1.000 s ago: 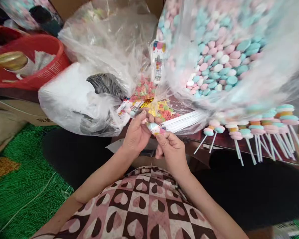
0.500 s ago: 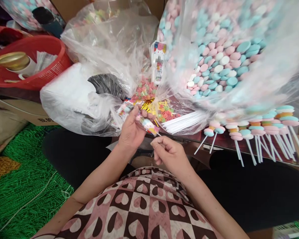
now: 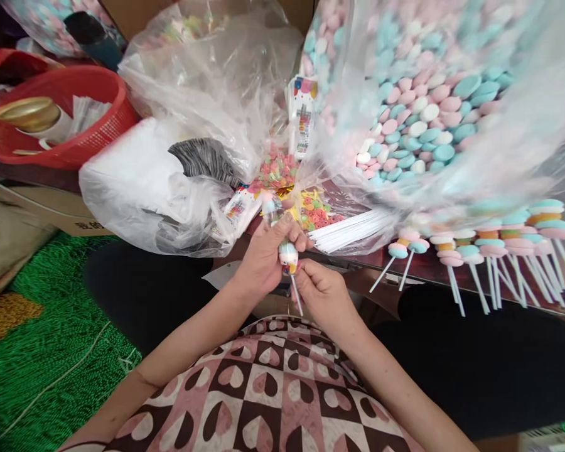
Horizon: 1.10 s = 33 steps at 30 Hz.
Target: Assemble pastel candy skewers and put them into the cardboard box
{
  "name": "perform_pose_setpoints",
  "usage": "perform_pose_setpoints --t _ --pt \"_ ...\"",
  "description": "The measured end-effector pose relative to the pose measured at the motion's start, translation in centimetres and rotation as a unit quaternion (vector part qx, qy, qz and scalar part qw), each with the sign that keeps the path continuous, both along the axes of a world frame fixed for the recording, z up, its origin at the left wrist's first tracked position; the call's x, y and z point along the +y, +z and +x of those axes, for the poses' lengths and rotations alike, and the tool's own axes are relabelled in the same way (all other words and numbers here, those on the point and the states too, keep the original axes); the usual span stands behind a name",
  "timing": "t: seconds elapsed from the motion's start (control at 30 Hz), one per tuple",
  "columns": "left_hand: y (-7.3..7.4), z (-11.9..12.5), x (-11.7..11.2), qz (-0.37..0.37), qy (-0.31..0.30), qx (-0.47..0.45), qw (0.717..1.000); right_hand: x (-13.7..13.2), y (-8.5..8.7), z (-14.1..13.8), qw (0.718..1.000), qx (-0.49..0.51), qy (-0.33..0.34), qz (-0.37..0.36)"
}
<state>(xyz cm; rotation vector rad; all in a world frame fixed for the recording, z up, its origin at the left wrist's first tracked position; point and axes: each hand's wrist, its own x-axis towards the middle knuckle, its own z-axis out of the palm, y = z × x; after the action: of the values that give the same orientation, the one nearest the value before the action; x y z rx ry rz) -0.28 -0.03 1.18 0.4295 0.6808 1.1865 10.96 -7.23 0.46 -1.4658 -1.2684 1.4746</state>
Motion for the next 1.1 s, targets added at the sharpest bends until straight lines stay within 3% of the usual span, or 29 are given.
perform_pose_setpoints --t 0.2,0.43,0.63,0.83,0.93,1.1 --pt "0.1 -0.4 0.6 0.027 0.053 -0.009 0.998 -0.5 -0.4 -0.3 0.989 0.108 -0.014 -0.096" --pt "-0.2 0.0 -1.0 0.008 -0.074 0.023 0.997 -0.1 -1.6 -0.6 0.987 0.101 -0.121 -0.024" --pt "-0.6 -0.4 -0.9 0.027 -0.085 0.058 0.994 0.0 -1.0 -0.6 0.991 0.105 -0.072 -0.046" --pt "-1.1 -1.3 -0.7 0.063 -0.116 0.110 0.985 -0.5 -1.4 -0.2 0.989 0.112 -0.087 -0.030" --pt "-1.9 -1.7 -1.0 0.102 -0.100 0.227 0.963 -0.5 -1.4 -0.1 0.993 0.092 -0.071 -0.023" --pt "-2.4 -2.0 -1.1 0.206 -0.077 0.431 0.875 -0.3 -1.1 -0.2 0.995 0.076 -0.064 -0.008"
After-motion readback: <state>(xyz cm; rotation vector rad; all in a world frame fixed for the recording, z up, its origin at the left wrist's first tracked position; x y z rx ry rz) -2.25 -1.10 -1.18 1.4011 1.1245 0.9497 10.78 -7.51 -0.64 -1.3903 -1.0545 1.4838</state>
